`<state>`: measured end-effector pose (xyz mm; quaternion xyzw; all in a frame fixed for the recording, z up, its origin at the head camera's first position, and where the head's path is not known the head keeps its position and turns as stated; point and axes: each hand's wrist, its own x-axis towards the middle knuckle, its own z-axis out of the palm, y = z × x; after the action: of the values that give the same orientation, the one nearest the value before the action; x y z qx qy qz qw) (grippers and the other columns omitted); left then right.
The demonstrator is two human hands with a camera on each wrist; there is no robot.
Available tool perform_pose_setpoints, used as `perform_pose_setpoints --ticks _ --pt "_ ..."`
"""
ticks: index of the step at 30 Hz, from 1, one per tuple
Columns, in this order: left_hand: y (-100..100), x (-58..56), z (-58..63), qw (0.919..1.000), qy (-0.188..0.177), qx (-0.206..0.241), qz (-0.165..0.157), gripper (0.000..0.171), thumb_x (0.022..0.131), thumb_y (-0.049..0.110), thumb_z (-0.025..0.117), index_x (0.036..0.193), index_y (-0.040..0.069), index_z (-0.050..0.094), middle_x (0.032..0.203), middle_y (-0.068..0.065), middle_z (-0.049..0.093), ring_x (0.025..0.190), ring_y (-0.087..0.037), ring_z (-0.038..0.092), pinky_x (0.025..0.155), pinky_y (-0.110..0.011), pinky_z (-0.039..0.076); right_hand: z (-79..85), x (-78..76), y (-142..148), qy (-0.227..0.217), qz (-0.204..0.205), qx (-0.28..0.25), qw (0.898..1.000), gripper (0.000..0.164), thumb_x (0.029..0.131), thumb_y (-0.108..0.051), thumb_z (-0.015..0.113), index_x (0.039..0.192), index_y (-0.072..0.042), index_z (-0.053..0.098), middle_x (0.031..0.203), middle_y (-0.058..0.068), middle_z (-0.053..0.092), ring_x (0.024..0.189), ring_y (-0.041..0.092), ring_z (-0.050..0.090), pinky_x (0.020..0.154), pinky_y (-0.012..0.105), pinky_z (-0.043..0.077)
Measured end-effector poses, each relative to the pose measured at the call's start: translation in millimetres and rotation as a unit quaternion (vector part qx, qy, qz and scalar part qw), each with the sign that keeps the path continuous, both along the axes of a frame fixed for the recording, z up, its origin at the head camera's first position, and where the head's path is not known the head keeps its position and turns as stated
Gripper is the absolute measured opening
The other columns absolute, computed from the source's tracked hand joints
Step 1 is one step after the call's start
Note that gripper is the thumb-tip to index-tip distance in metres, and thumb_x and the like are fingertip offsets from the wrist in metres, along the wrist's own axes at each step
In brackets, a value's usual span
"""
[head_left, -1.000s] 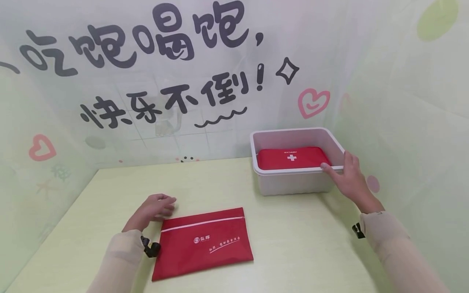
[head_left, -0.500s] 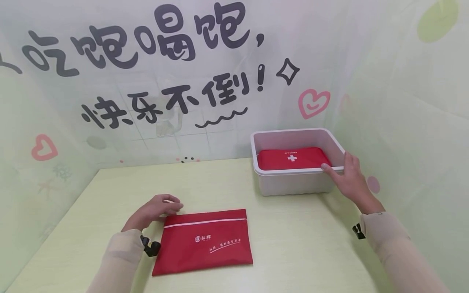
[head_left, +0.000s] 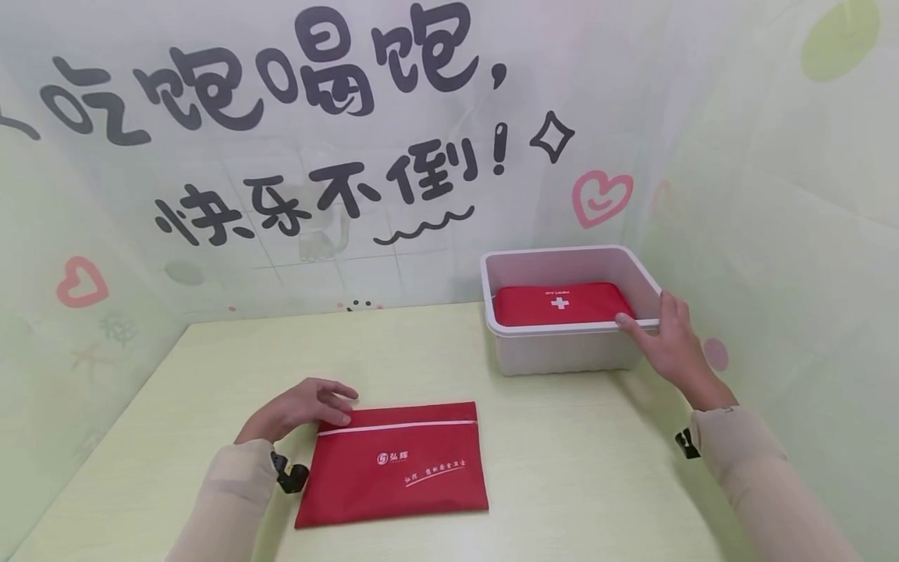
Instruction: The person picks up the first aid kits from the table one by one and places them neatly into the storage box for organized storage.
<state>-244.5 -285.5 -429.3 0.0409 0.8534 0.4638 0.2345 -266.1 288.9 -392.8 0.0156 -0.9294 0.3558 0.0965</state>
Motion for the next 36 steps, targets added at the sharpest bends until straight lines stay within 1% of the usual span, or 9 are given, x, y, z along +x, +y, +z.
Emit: perform_pose_setpoints --ticks 3,6,11,15,18,25,31,36 --pt "0.0 -0.9 -2.5 0.9999 0.007 -0.005 -0.013 0.050 0.083 0.013 0.079 0.127 -0.002 0.062 0.109 -0.011 0.070 0.095 -0.025 0.069 0.085 -0.040 0.057 0.0 0.1 -0.4 -0.001 0.000 0.000 1.000 0.101 0.097 -0.058 0.051 0.156 0.002 -0.003 0.154 0.031 0.011 0.128 0.055 0.031 0.095 0.075 0.037" --pt "1.5 -0.5 -2.7 0.9994 0.016 -0.025 -0.018 0.044 0.083 0.012 0.078 0.123 -0.001 0.066 0.109 -0.011 0.070 0.095 -0.023 0.068 0.086 -0.040 0.056 -0.1 0.4 -0.7 -0.001 0.000 0.001 1.000 0.101 0.097 -0.058 0.051 0.156 0.002 -0.004 0.154 0.031 0.011 0.128 0.055 0.031 0.095 0.075 0.037" --pt "5.3 0.6 -0.9 0.9979 0.020 -0.061 -0.014 0.033 0.085 0.009 0.076 0.116 -0.001 0.071 0.102 -0.008 0.071 0.090 -0.020 0.065 0.084 -0.040 0.055 -0.6 0.8 -0.5 -0.003 0.000 0.000 1.000 0.101 0.097 -0.058 0.051 0.156 0.002 -0.004 0.155 0.031 0.009 0.128 0.056 0.032 0.096 0.075 0.036" --pt "6.4 -0.2 -0.1 0.9973 0.020 -0.070 -0.013 0.028 0.087 0.010 0.074 0.113 0.001 0.072 0.096 -0.005 0.071 0.086 -0.019 0.063 0.081 -0.039 0.053 -1.5 0.6 -0.2 -0.002 0.000 0.001 1.000 0.101 0.097 -0.058 0.051 0.156 0.002 -0.004 0.156 0.031 0.009 0.128 0.056 0.031 0.096 0.075 0.036" --pt "5.8 -0.1 0.0 0.9980 0.018 -0.058 -0.015 0.026 0.088 0.010 0.072 0.113 0.001 0.072 0.095 -0.005 0.070 0.084 -0.020 0.063 0.079 -0.037 0.053 -1.7 0.6 -0.1 -0.003 0.000 0.000 1.000 0.101 0.097 -0.058 0.050 0.156 0.002 -0.004 0.156 0.031 0.009 0.128 0.055 0.031 0.096 0.075 0.036" --pt "3.8 -0.7 -1.1 0.9999 0.001 -0.015 0.000 0.027 0.090 0.016 0.071 0.113 0.002 0.072 0.095 -0.007 0.071 0.079 -0.021 0.066 0.073 -0.036 0.056 -1.3 0.8 -0.3 -0.004 0.000 0.000 1.000 0.100 0.097 -0.058 0.050 0.156 0.002 -0.004 0.156 0.031 0.009 0.129 0.056 0.031 0.096 0.075 0.035" --pt "3.6 -2.3 -1.9 0.9998 -0.001 0.010 0.016 0.032 0.090 0.020 0.072 0.117 0.003 0.071 0.099 -0.009 0.072 0.081 -0.022 0.068 0.073 -0.037 0.058 -1.7 0.4 -0.4 0.000 0.000 0.000 1.000 0.099 0.097 -0.057 0.050 0.157 0.001 -0.004 0.154 0.031 0.011 0.128 0.054 0.032 0.096 0.075 0.037" --pt "4.3 -3.8 -0.9 0.9991 0.001 0.036 0.021 0.036 0.092 0.021 0.072 0.121 0.000 0.069 0.102 -0.011 0.072 0.080 -0.024 0.070 0.071 -0.039 0.060 -1.2 0.6 -0.9 0.002 0.001 0.001 1.000 0.099 0.097 -0.057 0.050 0.156 0.002 -0.004 0.154 0.031 0.011 0.128 0.054 0.031 0.096 0.075 0.037"
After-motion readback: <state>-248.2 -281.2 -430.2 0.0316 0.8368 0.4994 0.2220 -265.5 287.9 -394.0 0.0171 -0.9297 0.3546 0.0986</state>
